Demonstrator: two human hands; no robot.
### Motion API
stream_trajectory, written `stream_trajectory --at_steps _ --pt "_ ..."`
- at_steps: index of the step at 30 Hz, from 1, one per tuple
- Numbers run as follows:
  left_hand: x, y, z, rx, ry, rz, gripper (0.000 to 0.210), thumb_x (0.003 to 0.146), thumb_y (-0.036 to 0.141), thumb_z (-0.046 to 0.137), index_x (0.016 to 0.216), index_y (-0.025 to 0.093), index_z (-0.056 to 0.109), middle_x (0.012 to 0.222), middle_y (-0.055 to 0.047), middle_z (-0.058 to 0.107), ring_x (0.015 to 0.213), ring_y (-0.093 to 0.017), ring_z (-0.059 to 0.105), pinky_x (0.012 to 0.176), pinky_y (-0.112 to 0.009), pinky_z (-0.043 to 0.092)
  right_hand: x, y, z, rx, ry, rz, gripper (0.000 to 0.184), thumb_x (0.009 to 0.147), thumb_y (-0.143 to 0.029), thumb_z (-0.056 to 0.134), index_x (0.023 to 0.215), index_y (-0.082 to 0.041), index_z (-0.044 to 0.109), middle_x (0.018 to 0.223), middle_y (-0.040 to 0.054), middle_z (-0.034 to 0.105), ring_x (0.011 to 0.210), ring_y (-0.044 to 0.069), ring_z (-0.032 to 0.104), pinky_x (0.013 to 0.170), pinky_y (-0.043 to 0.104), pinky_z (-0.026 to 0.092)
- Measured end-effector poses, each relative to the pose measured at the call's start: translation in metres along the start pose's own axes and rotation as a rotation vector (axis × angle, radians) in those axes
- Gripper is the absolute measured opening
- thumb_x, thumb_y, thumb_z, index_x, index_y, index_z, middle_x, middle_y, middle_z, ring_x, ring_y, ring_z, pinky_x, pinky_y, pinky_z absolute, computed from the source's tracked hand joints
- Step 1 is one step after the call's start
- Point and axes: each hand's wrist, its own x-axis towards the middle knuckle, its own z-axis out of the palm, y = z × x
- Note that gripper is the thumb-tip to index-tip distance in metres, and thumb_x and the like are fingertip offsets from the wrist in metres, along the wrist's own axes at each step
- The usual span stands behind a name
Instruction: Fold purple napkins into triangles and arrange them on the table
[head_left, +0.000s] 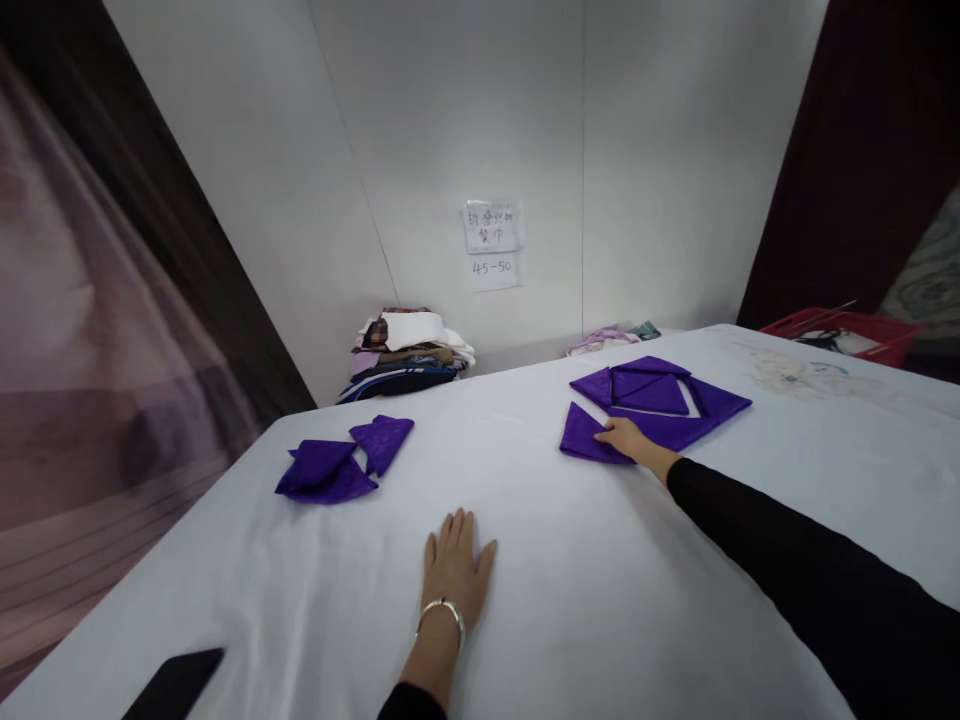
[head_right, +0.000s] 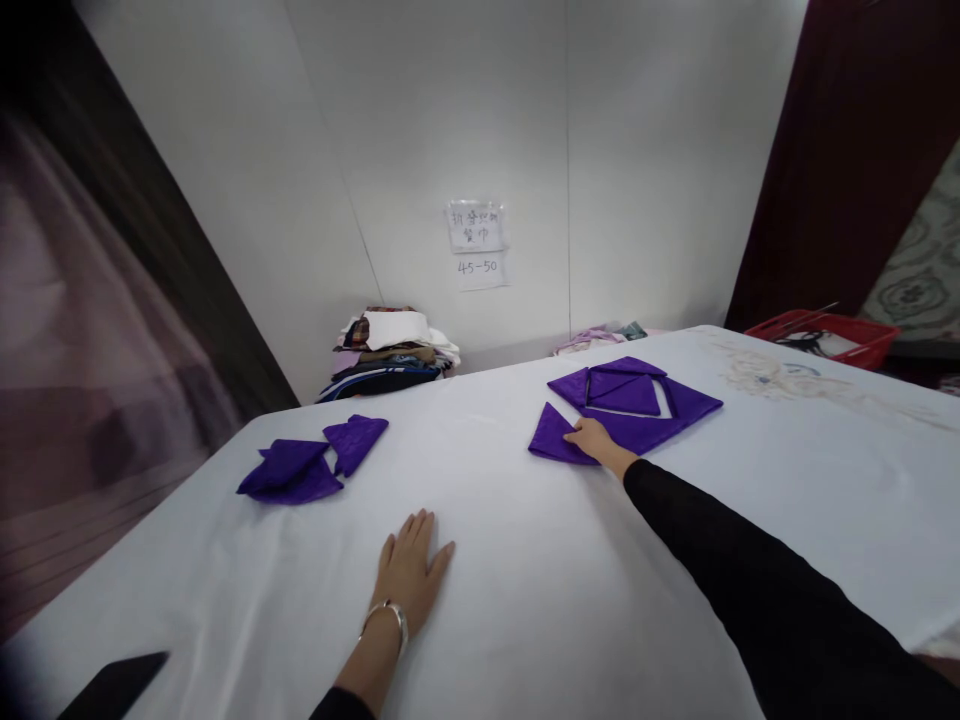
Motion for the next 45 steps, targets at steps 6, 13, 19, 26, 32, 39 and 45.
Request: stream_trajectory --at_steps 6,13,19,26,32,39,45 --pt "0.001 -0.004 0.002 -0.017 -0.013 0.0 0.061 0.087 0.047 0.029 0.136 0.01 0.031 0.145 -0.009 0.025 0.134 -0.022 0.016 0.11 -0.046 0.013 0.036 0.0 0.007 -0.034 0.099 0.088 0.017 0.069 -0.03 0.064 0.076 -0.014 0.065 0.072 0.0053 0.065 0.064 0.017 0.059 0.05 0.023 0.036" --pt "0.002 -0.006 0.005 -0.046 -0.013 0.009 0.06 0.086 0.047 0.03 0.135 0.013 0.034 0.145 -0.008 0.024 0.135 -0.022 0.015 0.11 -0.046 0.013 0.054 0.003 0.009 -0.069 0.166 0.098 0.024 0.072 -0.028 0.06 0.093 -0.016 0.065 0.093 0.0082 0.067 0.083 0.021 0.061 0.061 0.025 0.041" --pt "0.004 -0.011 0.01 -0.075 0.017 0.03 0.058 0.086 0.048 0.033 0.133 0.014 0.037 0.144 -0.008 0.027 0.134 -0.022 0.017 0.11 -0.047 0.014 0.055 0.009 0.011 -0.101 0.213 0.067 0.032 0.077 -0.027 0.055 0.106 -0.015 0.06 0.103 0.0114 0.064 0.094 0.024 0.059 0.071 0.029 0.043" --pt "0.004 -0.01 0.008 -0.063 0.002 0.017 0.058 0.086 0.048 0.032 0.133 0.015 0.037 0.145 -0.007 0.026 0.135 -0.022 0.016 0.11 -0.047 0.014 0.038 0.005 0.004 -0.169 0.229 -0.102 0.039 0.082 -0.026 0.048 0.118 -0.011 0.052 0.114 0.0153 0.058 0.104 0.026 0.054 0.082 0.032 0.04" --pt "0.006 -0.012 0.009 -0.037 0.001 0.028 0.057 0.086 0.046 0.031 0.132 0.015 0.038 0.145 -0.007 0.027 0.135 -0.022 0.016 0.11 -0.046 0.014 -0.013 -0.004 0.017 -0.258 0.174 -0.442 0.04 0.083 -0.026 0.043 0.121 -0.017 0.051 0.132 0.0098 0.045 0.121 0.022 0.037 0.1 0.036 0.024" --pt "0.007 -0.013 0.009 0.002 0.015 0.041 0.056 0.086 0.045 0.032 0.132 0.014 0.038 0.144 -0.008 0.028 0.134 -0.023 0.017 0.109 -0.046 0.015 -0.022 -0.015 0.026 -0.454 0.139 -0.465 0.05 0.08 -0.006 0.034 0.128 -0.013 0.044 0.133 0.0126 0.044 0.12 0.023 0.037 0.097 0.038 0.024" --pt "0.007 -0.013 0.008 0.002 0.01 0.031 0.056 0.086 0.045 0.034 0.132 0.014 0.038 0.144 -0.008 0.028 0.134 -0.022 0.017 0.109 -0.046 0.015 -0.009 -0.006 0.018 -0.497 0.127 -0.403 0.047 0.081 -0.003 0.032 0.124 -0.014 0.048 0.123 0.014 0.053 0.108 0.024 0.048 0.088 0.036 0.032"
